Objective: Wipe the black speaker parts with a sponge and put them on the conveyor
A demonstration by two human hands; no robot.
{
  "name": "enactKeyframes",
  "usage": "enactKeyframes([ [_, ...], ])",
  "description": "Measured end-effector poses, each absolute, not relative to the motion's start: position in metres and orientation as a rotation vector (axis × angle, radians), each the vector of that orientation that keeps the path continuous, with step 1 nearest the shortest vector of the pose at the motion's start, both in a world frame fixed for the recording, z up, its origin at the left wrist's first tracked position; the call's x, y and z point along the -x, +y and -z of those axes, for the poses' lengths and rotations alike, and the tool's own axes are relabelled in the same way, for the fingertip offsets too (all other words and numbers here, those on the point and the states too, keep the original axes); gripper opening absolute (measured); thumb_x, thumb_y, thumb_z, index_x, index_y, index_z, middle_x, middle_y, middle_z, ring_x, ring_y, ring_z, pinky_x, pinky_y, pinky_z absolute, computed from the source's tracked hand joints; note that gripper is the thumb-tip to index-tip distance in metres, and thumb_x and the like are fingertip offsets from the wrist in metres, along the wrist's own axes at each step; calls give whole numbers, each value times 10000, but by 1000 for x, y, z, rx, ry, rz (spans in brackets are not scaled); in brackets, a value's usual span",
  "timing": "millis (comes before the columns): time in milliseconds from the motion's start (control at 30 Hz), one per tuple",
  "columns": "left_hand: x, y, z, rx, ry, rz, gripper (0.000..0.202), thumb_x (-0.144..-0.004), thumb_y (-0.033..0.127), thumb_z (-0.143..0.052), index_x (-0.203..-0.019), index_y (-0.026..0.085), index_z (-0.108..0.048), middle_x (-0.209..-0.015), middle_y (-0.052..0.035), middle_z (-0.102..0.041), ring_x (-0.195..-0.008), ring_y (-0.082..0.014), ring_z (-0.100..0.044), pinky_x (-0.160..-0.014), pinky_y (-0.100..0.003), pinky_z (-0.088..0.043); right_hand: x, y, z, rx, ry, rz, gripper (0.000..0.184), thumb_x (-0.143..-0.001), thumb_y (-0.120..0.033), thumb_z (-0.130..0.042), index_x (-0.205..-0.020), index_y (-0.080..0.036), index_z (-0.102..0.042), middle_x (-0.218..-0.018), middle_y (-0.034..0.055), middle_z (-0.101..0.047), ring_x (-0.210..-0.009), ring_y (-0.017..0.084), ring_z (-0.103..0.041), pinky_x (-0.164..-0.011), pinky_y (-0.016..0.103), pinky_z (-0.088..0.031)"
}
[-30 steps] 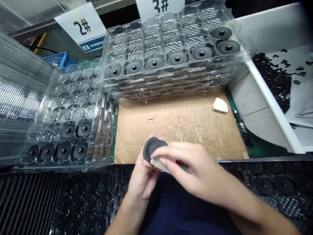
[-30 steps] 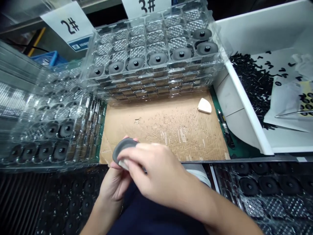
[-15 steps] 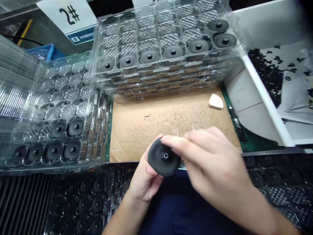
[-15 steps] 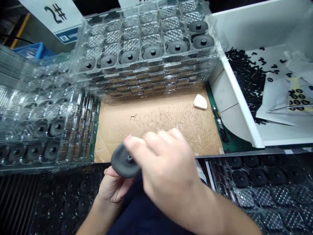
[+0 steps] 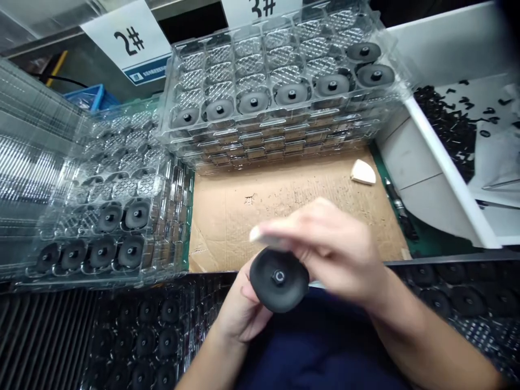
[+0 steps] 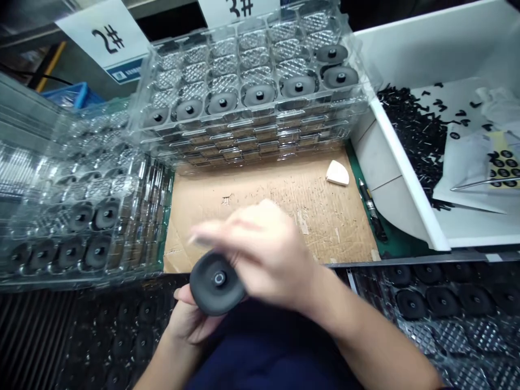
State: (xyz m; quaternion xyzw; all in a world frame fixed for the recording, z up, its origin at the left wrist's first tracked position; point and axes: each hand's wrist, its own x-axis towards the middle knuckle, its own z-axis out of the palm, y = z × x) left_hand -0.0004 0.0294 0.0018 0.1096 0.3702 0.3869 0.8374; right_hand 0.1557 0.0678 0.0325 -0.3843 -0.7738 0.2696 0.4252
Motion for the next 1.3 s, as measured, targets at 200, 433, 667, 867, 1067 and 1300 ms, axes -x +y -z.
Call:
enactKeyframes([
  [200,1,29,-10,-143,540,-819,484,-584,418,-807,-1028,258,-700,-988,-10,-743,-867,-203,-714,-760,-277,-589,-173,81,57,1469,-1744,-923,229,-880,-231,-525,-1039,-227,-690,-946,46,-665,-855,171,-623,-737,322,-499],
  [433,8,27,5,-183,386,-835,528,-712,533,-645,-1148,234,-639,-1089,-22,-717,-935,-220,-702,-787,-283,-588,-169,54,74,1544,-1659,-845,286,-900,-246,-471,-1132,-191,-630,-1182,123,-548,-966,203,-596,-703,334,-522],
  [667,6,26,15,-503,433,-950,480,-839,490,-549,-1300,389,-458,-1185,-12,-647,-904,-186,-709,-767,-263,-578,-172,42,51,1415,-1739,-847,239,-903,-183,-464,-1033,-231,-659,-1082,55,-625,-1047,177,-587,-868,306,-488],
  [867,8,21,32,-1522,948,-1159,970,-719,189,-738,-1443,344,-113,-1236,-83,-549,-1148,-215,-553,-1007,-414,-451,-183,21,53,1538,-1727,-766,299,-891,-175,-508,-1173,-234,-588,-1009,42,-612,-630,90,-536,-610,232,-479],
  [1067,9,22,32,-1804,969,-1196,991,-715,165,-740,-1453,233,-81,-1236,-141,-532,-1143,-214,-553,-987,-393,-470,-187,5,44,1355,-1908,-688,597,-879,-112,-522,-1417,-296,-342,-1053,40,-608,-609,82,-514,-676,238,-489],
  [1300,15,11,31,-1723,983,-1137,955,-706,221,-758,-1446,277,-156,-1265,-125,-549,-1165,-215,-543,-991,-372,-457,-188,11,25,1173,-2147,-583,418,-896,-203,-539,-1309,-257,-509,-1076,71,-628,-946,165,-611,-813,272,-498],
])
